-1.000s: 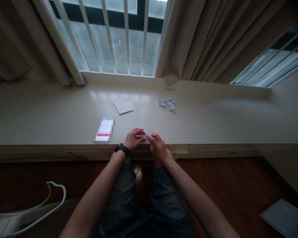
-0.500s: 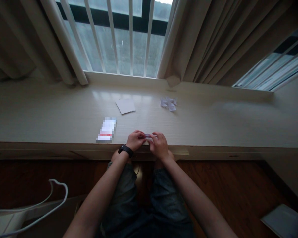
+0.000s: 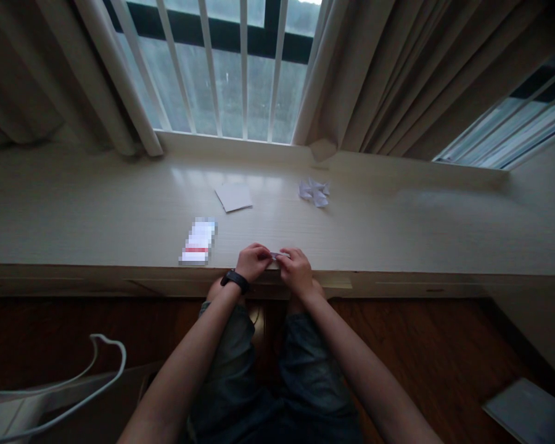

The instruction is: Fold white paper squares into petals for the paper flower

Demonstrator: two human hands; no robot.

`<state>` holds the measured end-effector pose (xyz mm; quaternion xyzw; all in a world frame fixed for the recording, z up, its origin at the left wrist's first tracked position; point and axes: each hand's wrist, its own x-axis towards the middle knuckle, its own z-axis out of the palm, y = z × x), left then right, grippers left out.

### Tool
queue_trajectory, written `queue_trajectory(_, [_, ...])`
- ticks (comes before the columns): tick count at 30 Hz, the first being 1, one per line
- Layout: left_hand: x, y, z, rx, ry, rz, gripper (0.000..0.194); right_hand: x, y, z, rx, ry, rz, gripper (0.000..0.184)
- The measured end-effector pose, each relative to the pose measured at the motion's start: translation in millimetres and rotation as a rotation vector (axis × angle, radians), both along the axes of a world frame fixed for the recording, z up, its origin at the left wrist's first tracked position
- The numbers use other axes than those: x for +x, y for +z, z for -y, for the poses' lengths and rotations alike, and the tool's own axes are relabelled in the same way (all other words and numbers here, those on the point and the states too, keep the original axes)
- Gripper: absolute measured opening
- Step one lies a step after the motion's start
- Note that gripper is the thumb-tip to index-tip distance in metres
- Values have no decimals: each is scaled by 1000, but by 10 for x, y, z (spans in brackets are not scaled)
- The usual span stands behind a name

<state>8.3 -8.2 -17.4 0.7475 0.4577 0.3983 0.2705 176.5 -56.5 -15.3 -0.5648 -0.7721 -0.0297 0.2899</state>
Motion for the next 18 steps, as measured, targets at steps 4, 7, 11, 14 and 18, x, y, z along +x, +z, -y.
queue_trajectory(4, [0, -9, -3, -28, 18, 19, 8, 2, -7, 14, -9, 64, 72, 23])
queue_trajectory(7, [-4, -19, -3, -15, 7, 19, 11, 3, -29, 20, -24, 65, 112, 27])
queue_trajectory(11, [-4, -25, 5, -1, -32, 12, 13, 2, -43, 8, -49, 49, 120, 31])
queue_trajectory(14, [1, -12, 13, -21, -45, -32, 13, -2, -19, -2, -59, 62, 157, 33])
queue_trajectory(18, [5, 24, 22, -28, -14, -102, 20, -5, 40, 19, -88, 54, 194, 36])
